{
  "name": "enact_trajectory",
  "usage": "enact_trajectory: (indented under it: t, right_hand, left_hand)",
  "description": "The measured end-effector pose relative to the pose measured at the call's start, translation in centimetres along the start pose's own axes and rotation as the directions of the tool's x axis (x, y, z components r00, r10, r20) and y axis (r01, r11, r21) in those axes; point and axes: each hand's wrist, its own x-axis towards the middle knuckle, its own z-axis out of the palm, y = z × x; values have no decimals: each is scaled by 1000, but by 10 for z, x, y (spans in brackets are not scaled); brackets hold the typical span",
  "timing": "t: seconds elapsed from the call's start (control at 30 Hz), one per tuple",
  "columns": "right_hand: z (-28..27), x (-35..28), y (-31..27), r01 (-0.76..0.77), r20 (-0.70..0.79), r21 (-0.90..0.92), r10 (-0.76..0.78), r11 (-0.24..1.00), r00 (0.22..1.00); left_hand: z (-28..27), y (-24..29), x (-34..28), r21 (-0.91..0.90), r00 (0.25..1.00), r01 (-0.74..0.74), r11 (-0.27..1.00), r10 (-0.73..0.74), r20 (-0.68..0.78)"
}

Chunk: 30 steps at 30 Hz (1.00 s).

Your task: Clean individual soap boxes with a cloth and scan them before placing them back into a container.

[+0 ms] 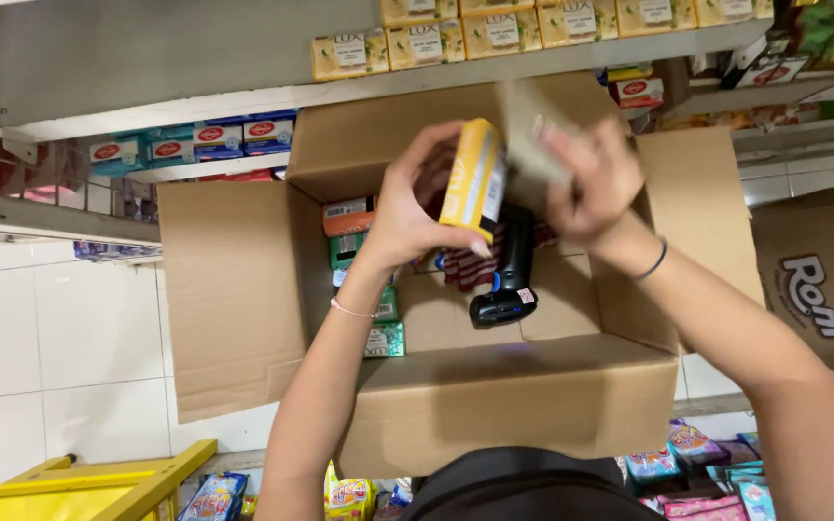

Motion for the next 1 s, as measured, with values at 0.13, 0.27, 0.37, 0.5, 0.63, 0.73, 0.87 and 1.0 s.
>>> enact_trajectory:
  t: [0.13, 0.27, 0.37, 0.5, 0.63, 0.73, 0.87, 1.0]
  right_hand:
    - [11, -3, -25, 253, 20, 183, -261, 950, 965]
    - [17, 7, -20, 398, 18, 283, -420, 872, 907]
    - [20, -3, 4, 394, -11, 191, -399, 899, 917]
    - [16, -13, 19, 181, 127, -105, -167, 978, 978]
    - [10, -11, 4, 65, 64, -78, -60, 995, 996]
    - [13, -16, -16, 204, 102, 84, -212, 975, 972]
    - [22, -3, -21, 278, 87, 192, -299, 941, 950]
    - [27, -8, 10, 210, 104, 25, -212, 977, 972]
  left_hand:
    - [-4, -11, 2, -108, 995, -75, 991, 67, -78]
    - [0, -9, -2, -135, 997, -61, 989, 54, -61]
    - [1, -8, -1, -141, 995, -71, 987, 60, -78]
    - [2, -8, -1, -164, 997, -43, 985, 32, -65]
    - [3, -15, 4, -180, 991, -54, 982, 31, -130]
    - [-1, -26, 6, -192, 982, -94, 977, 59, -182]
    - [2, -31, 5, -132, 970, -93, 987, 60, -234]
    - [6, -27, 5, -108, 971, -88, 990, 61, -231]
